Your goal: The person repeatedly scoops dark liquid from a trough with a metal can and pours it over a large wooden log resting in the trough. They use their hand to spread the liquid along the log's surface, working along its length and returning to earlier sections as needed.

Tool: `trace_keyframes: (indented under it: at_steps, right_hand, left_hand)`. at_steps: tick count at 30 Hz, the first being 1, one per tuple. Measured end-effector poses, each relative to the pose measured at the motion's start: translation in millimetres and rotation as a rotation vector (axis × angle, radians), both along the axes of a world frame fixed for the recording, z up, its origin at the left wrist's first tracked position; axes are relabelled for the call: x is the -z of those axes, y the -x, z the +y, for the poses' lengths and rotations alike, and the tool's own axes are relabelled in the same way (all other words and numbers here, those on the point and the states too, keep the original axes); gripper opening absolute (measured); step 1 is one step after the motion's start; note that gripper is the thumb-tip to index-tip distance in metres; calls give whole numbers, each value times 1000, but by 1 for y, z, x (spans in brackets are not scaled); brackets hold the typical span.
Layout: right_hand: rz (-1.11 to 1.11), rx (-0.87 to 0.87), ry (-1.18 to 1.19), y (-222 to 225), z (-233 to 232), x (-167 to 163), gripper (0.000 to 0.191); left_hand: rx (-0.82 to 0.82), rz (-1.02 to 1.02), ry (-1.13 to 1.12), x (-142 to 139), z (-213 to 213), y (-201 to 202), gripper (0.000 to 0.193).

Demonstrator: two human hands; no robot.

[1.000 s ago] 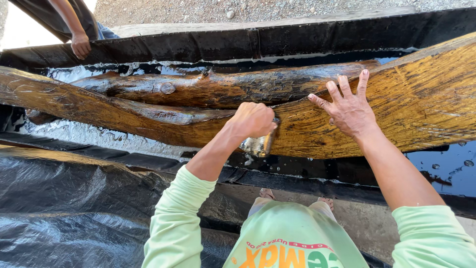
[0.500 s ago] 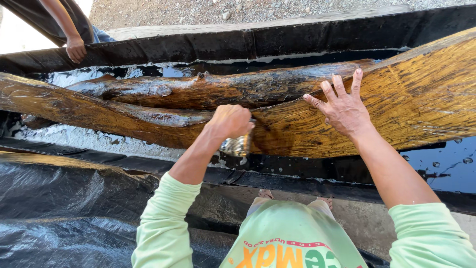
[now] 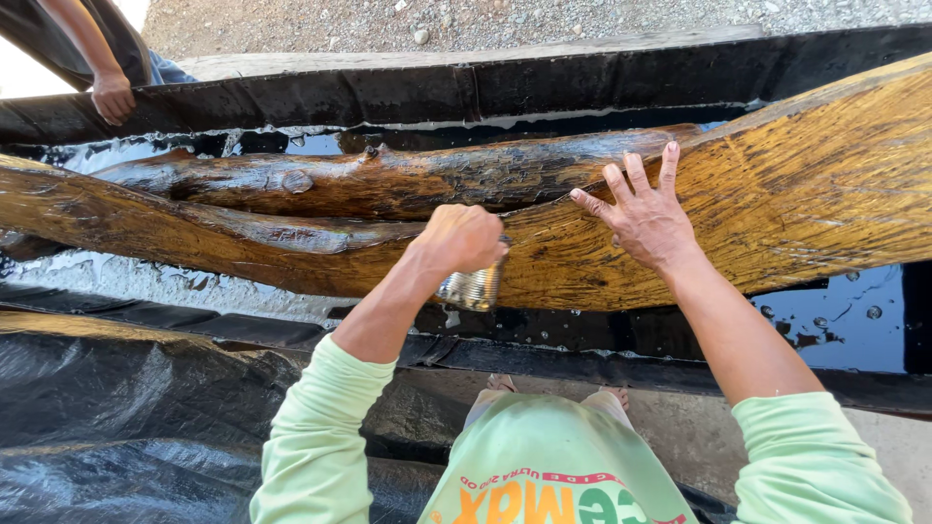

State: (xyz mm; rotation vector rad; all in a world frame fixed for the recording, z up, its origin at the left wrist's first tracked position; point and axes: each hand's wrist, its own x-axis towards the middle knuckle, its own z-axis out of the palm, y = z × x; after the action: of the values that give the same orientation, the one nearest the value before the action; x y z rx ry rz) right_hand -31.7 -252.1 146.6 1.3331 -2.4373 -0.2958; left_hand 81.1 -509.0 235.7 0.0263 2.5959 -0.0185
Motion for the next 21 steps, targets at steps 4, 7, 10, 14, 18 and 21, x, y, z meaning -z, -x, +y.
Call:
trace_keyframes:
  at_steps: [4,7,10,14,18,21]
  right_hand:
    - [29,-10,22,0,1,1,75]
    - [1,-21,52,1,2,3,72]
    - [14,-35,73,2,2,6,70]
    - [31,-26,60,4,2,11,66]
    - [56,-29,87,5,3,15,58]
    - [50,-27,88,7,2,16,57]
  left_hand:
    - [113,128,-72,-10,34,17,40]
    - [155,162,-100,-16,50,27,39]
    - [150,151,-88,-21,55,32,39]
    - [112,94,-29,-22,46,31,39]
    - [108,46,38,-20,38,27,40]
    - [138,88,32,-19,40,27,37]
